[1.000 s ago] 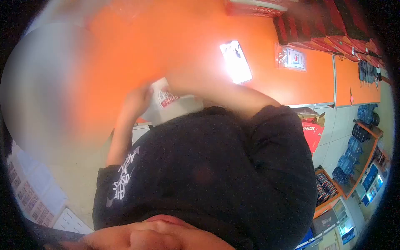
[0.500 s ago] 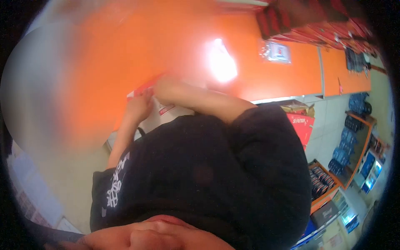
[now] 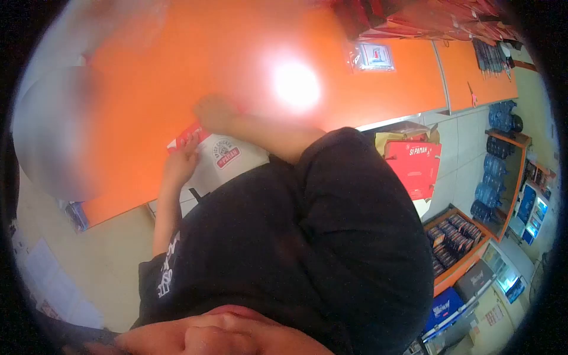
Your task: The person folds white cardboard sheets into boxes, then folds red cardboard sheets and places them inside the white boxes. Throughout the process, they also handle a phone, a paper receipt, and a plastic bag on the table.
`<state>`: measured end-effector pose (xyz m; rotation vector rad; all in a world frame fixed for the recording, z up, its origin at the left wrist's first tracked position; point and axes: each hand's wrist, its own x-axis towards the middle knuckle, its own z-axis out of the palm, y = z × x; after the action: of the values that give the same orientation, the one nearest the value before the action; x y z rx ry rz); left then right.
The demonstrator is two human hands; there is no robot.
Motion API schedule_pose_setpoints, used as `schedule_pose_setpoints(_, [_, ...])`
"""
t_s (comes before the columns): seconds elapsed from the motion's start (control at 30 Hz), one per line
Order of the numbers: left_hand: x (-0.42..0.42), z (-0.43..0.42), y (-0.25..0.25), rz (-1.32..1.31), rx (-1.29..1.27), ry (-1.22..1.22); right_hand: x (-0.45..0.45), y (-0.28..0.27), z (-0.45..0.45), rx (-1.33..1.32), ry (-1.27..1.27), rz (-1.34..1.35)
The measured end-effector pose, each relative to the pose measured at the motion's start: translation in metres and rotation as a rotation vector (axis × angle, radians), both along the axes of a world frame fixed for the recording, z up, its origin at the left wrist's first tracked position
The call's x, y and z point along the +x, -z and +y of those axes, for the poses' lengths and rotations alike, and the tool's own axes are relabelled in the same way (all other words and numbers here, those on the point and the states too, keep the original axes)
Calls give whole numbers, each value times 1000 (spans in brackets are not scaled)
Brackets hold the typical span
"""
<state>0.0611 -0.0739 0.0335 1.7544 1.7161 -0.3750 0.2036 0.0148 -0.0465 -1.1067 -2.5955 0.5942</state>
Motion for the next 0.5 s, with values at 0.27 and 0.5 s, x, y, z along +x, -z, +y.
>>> schedule_pose_setpoints(0.27, [-63,-113,47,-483,541,-1169,-5,-27,29,-499,-36,-186])
schedule_pose_setpoints(0.5, [-12,-141,39,-929,-300,-1429,40,-151,-37,-340,-341,-277])
